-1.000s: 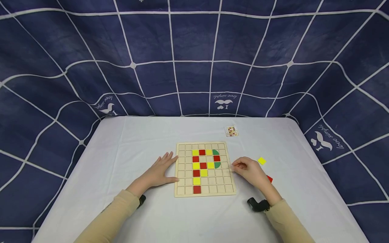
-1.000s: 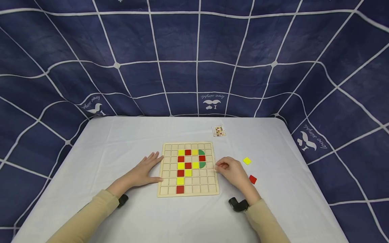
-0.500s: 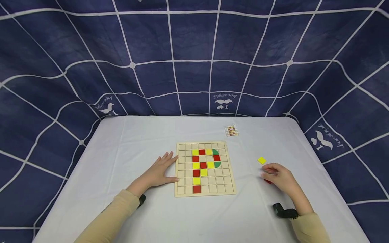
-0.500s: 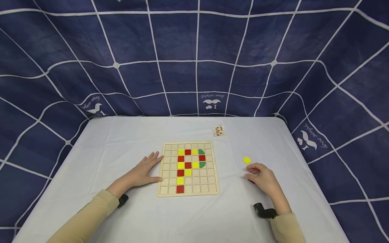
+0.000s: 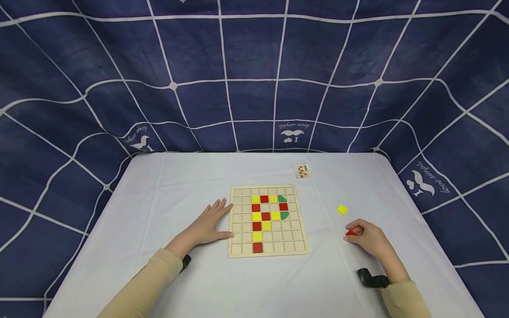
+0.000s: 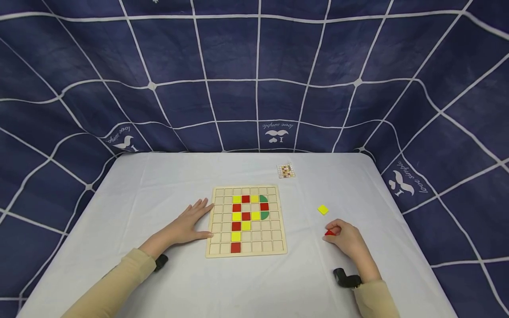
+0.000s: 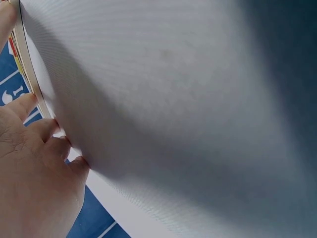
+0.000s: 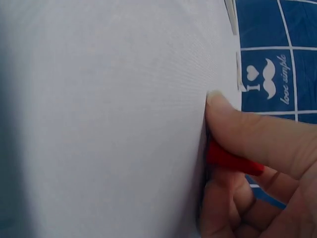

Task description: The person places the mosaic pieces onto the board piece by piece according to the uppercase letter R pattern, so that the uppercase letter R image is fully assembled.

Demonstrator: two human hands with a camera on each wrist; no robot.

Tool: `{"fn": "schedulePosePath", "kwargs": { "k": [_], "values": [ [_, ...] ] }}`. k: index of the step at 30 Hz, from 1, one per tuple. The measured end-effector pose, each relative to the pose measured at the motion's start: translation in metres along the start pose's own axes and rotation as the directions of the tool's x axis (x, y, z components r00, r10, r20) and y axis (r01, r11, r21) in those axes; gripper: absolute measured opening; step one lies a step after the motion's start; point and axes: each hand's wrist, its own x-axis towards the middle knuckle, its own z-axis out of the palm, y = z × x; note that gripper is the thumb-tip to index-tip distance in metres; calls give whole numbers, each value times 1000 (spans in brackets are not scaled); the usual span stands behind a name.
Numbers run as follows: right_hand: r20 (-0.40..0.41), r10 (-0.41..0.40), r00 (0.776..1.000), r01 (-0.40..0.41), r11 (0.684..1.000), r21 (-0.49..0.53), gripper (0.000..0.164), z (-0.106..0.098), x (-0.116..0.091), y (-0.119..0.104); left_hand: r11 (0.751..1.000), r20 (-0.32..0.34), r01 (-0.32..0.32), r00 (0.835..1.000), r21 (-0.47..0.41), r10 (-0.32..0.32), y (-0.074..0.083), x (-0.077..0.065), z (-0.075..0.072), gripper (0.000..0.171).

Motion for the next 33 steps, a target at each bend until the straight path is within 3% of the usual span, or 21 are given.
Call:
{"fn": "schedulePosePath", "kwargs": {
  "k": [7, 15, 21, 33],
  "values": [
    [-31, -56, 998, 56, 998, -7, 28, 6, -2, -17, 1000, -5, -8, 1000, -2, 8, 0, -1, 0, 99],
    [-62, -151, 987, 158, 981, 115, 24, 29, 5, -62, 1000, -10, -4, 1000, -3, 4, 1, -1, -1, 98],
    [-31, -206, 978, 208, 952, 226, 24, 54, 8, -94, 1000, -7, -5, 1000, 1, 5, 1, -1, 0, 99],
    [50, -331, 942, 312, 922, 230, 20, 93, 5, -124, 1000, -7, -12, 1000, 0, 12, 0, -1, -1, 98]
  ]
}}
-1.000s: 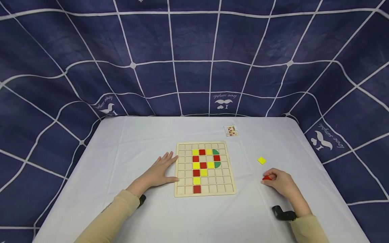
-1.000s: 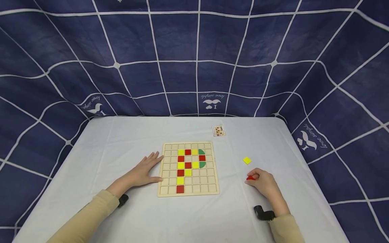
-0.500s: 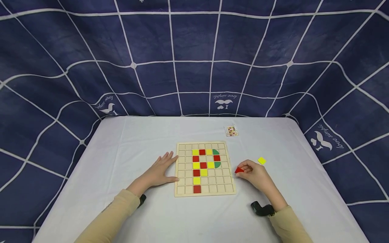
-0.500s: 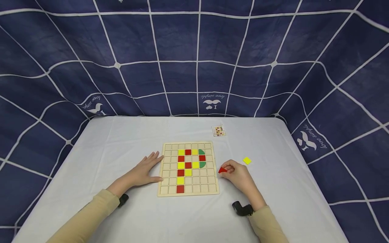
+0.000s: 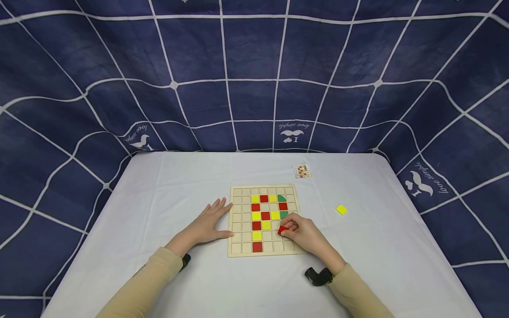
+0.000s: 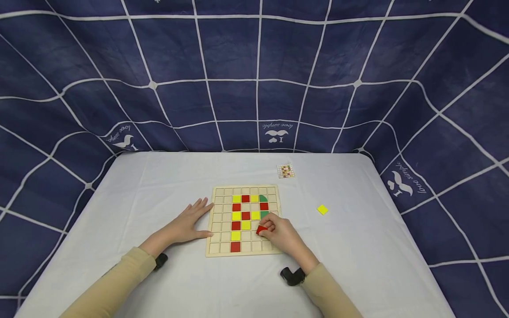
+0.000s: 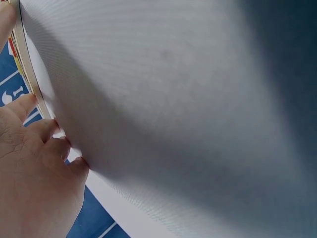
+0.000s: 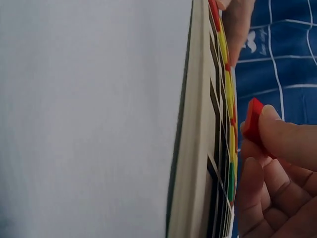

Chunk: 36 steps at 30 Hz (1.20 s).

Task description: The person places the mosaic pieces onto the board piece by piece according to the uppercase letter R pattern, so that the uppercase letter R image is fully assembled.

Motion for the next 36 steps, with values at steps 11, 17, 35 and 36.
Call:
{"fn": "schedulePosePath", "kwargs": {
  "k": [11, 17, 35, 36],
  "values": [
    [81, -44, 996, 47, 998, -40, 11, 9, 3, -5, 1000, 2, 1, 1000, 1, -1, 0, 1, 0, 99],
    [30, -78, 996, 81, 992, -98, 11, 12, 5, -5, 1000, 4, 6, 1000, 0, -6, 1, 1, 0, 100],
    [-122, 11, 993, -23, 994, -103, 10, -37, 8, 15, 1000, 3, 12, 1000, -5, -12, 1, 0, 0, 99],
    [-149, 19, 989, -37, 993, -116, 10, -45, 8, 20, 1000, 2, 10, 1000, -4, -10, 1, 0, 0, 99]
  ]
}}
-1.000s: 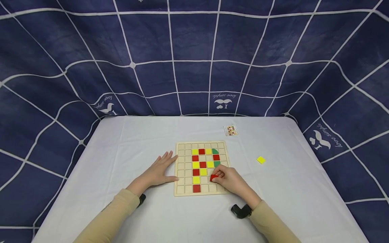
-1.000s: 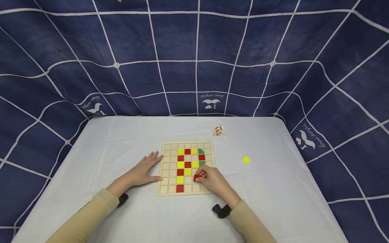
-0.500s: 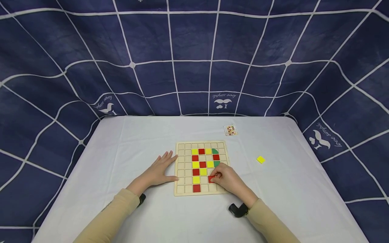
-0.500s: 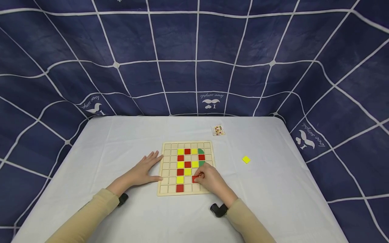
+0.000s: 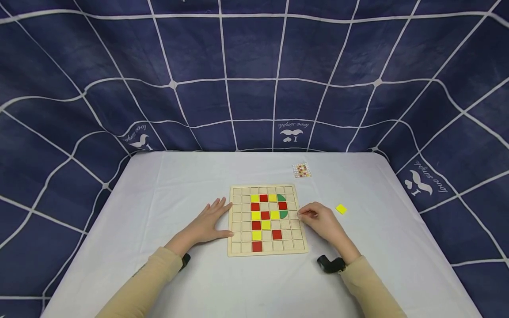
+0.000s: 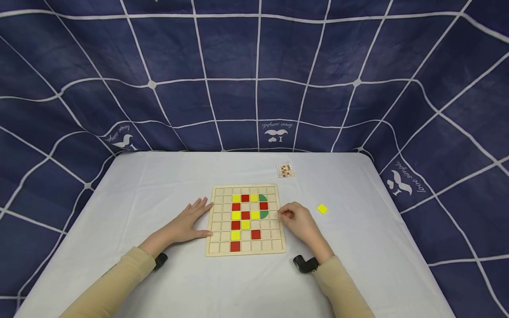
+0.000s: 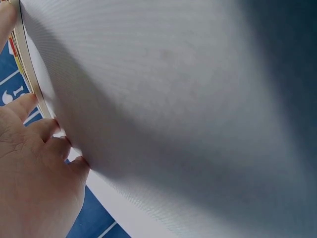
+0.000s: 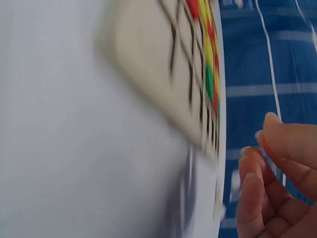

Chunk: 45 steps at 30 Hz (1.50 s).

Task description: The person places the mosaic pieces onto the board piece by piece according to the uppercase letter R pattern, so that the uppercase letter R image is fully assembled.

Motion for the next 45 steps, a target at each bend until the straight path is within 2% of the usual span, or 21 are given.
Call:
{"fn": "schedulePosePath", "kwargs": {
  "k": [4, 6, 10, 13, 22, 27, 31, 39, 45],
  "values": [
    [-99, 61, 993, -64, 997, -31, 14, -30, 4, 26, 1000, 2, -1, 1000, 6, 1, 0, 1, 0, 99],
    [-122, 91, 988, -96, 995, -37, 19, -43, 4, 39, 1000, 2, -1, 1000, 8, 1, 0, 1, 0, 100],
    [-117, 134, 984, -142, 988, -62, 30, -62, 4, 59, 1000, -3, 2, 1000, 1, -2, 0, 0, 0, 99],
    [-98, 153, 983, -162, 983, -84, 37, -67, 4, 69, 1000, -3, 4, 1000, 0, -4, 0, 0, 0, 99],
    [-93, 221, 971, -230, 968, -102, 40, -64, 8, 81, 1000, 5, 14, 1000, -2, -14, 1, -1, 0, 99],
    [-87, 291, 953, -297, 953, -66, 41, -62, 12, 82, 1000, 0, 7, 1000, -2, -7, 1, -1, -1, 99],
    [-77, 314, 946, -318, 947, -46, 41, -65, 12, 82, 1000, -1, 4, 1000, 0, -4, 1, 0, 0, 99],
    [-61, 290, 955, -293, 956, -35, 32, -66, 8, 75, 1000, -14, -8, 1000, 1, 8, 0, 1, 1, 99],
    [-51, 257, 965, -257, 966, 18, 22, -49, 4, 58, 1000, -12, 0, 1000, -2, 0, -1, 0, 2, 99]
  ]
}}
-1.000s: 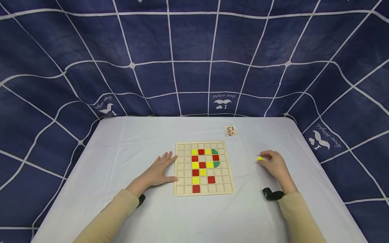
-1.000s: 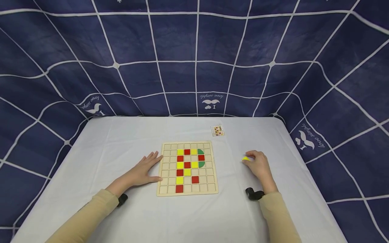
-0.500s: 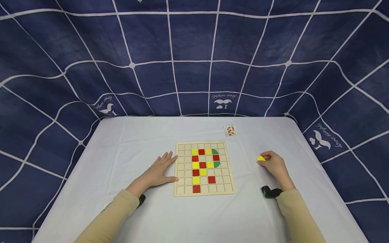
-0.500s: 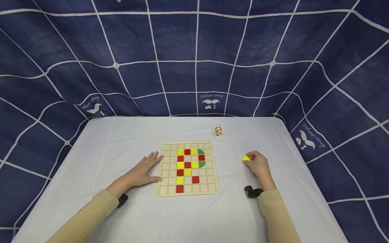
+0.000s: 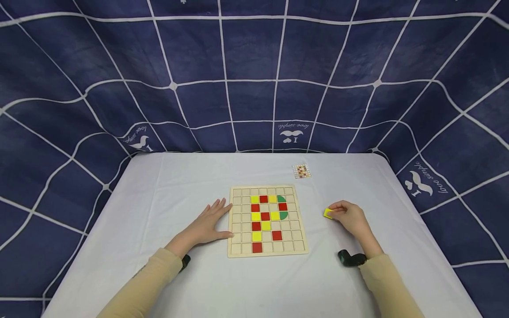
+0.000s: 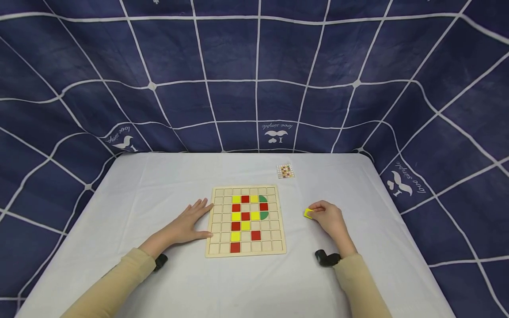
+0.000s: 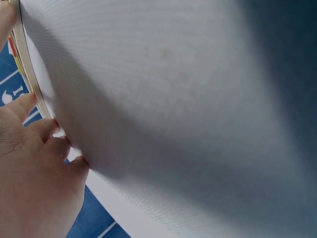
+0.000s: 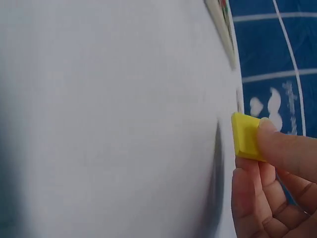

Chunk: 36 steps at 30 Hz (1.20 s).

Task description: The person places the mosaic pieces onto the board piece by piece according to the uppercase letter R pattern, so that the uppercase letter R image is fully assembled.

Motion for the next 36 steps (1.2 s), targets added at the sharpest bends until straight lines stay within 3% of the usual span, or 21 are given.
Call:
{"fn": "schedulePosePath", "kwargs": {
  "k": [7, 13, 19, 24, 30, 36],
  "values": [
    [80, -46, 996, 35, 991, 132, 21, 24, -14, -27, 1000, 7, 8, 1000, -2, -8, 1, -2, -1, 99],
    [210, -98, 973, 49, 972, 228, 18, 46, -29, -38, 1000, 7, 2, 1000, 3, -2, 0, -1, -1, 99],
    [309, -187, 933, 126, 970, 207, 11, 64, -41, -41, 1000, 6, -8, 1000, 5, 8, -1, 0, 0, 99],
    [335, -243, 910, 189, 964, 187, 9, 71, -45, -44, 1000, 9, -10, 1000, 9, 10, -1, 1, -1, 99],
    [352, -271, 896, 227, 961, 161, 8, 73, -49, -49, 1000, 6, -13, 1000, 6, 13, -2, 1, 1, 99],
    [315, -318, 894, 295, 948, 120, 11, 75, -53, -54, 1000, 3, -16, 1000, 5, 16, -3, 0, 0, 99]
  ]
}}
